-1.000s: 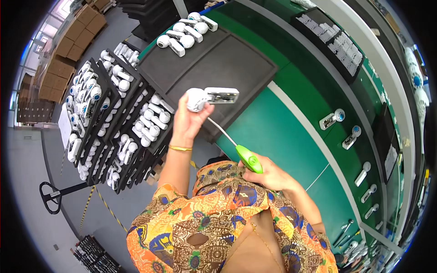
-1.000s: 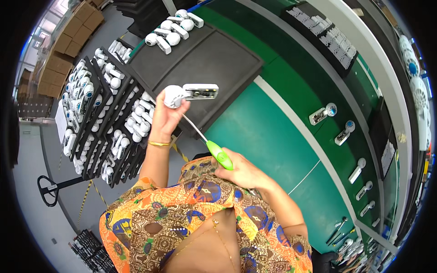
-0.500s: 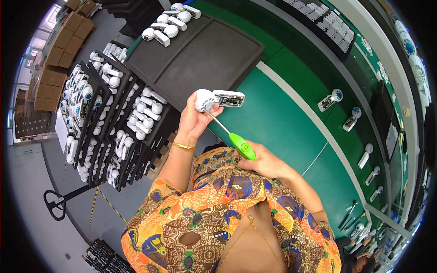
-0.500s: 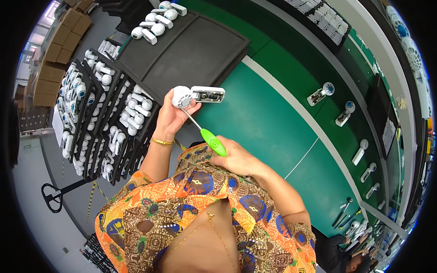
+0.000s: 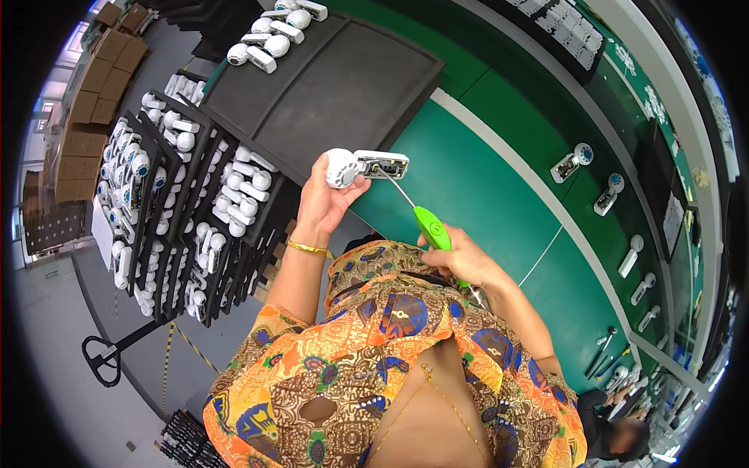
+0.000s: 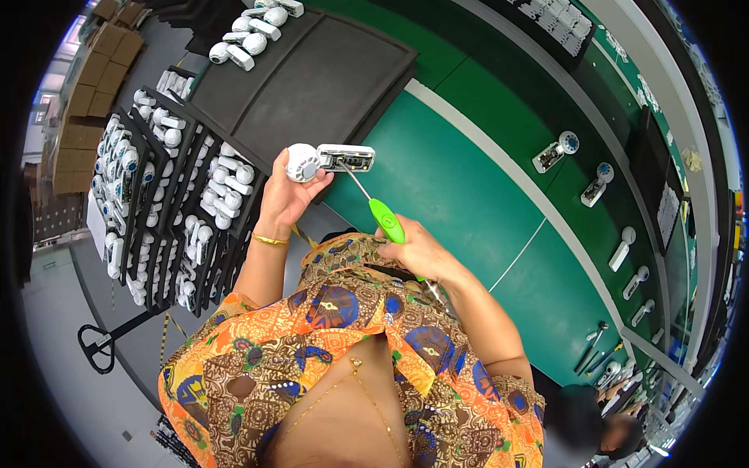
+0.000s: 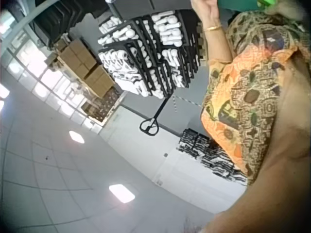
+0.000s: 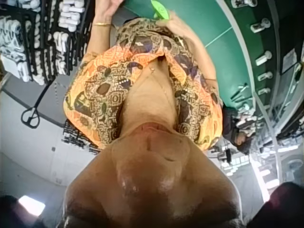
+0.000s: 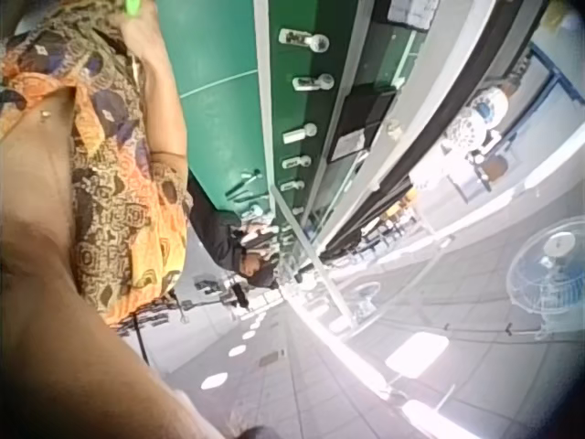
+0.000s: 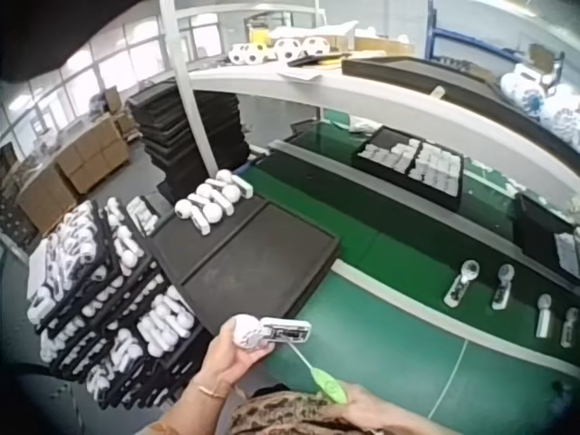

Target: Picking up components from a workstation, placing them onto trays, and using an air duster gun to clean them.

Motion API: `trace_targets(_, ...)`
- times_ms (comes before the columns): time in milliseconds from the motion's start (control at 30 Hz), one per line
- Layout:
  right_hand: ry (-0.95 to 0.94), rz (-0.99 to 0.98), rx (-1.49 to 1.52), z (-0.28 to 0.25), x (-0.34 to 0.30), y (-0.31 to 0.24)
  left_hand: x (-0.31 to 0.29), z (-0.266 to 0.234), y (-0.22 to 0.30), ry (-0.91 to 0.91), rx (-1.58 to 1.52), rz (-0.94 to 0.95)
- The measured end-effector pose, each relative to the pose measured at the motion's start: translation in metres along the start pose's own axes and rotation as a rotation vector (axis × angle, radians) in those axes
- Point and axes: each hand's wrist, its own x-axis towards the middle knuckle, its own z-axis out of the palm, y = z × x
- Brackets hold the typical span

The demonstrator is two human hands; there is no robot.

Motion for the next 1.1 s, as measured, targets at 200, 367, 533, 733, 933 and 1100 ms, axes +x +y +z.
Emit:
trace_targets(200, 0.108, -0.083, -0.166, 0.000, 0.013, 0.017, 0.000, 0.002, 0.002, -0.020, 0.049, 0.036)
trace_targets(367, 0.141, -0.100, -0.190, -0.002, 0.021, 0.008, 0.016, 0.005, 0.005, -0.074, 0.048, -0.019)
trace_targets(533, 0.227, -0.171, -0.154, -0.019, 0.040, 0.030, 0.046, 0.002, 0.008, -0.135, 0.023, -0.061)
trace_targets(733, 0.421, -0.248, -0.020, -0.034, 0.046, 0.054, 0.116, 0.059, 0.013, -0.285, 0.354, -0.119)
trace_targets(933, 0.534, -0.196, -0.030, -0.028, 0.060, 0.070, 0.219, 0.180, -0.025, -0.569, 0.997, -0.069)
trace_targets(1100, 0.556, -0.144, -0.009, -0.018, 0.076, 0.049, 0.305, 0.243, -0.054, -0.656, 1.386, -0.059)
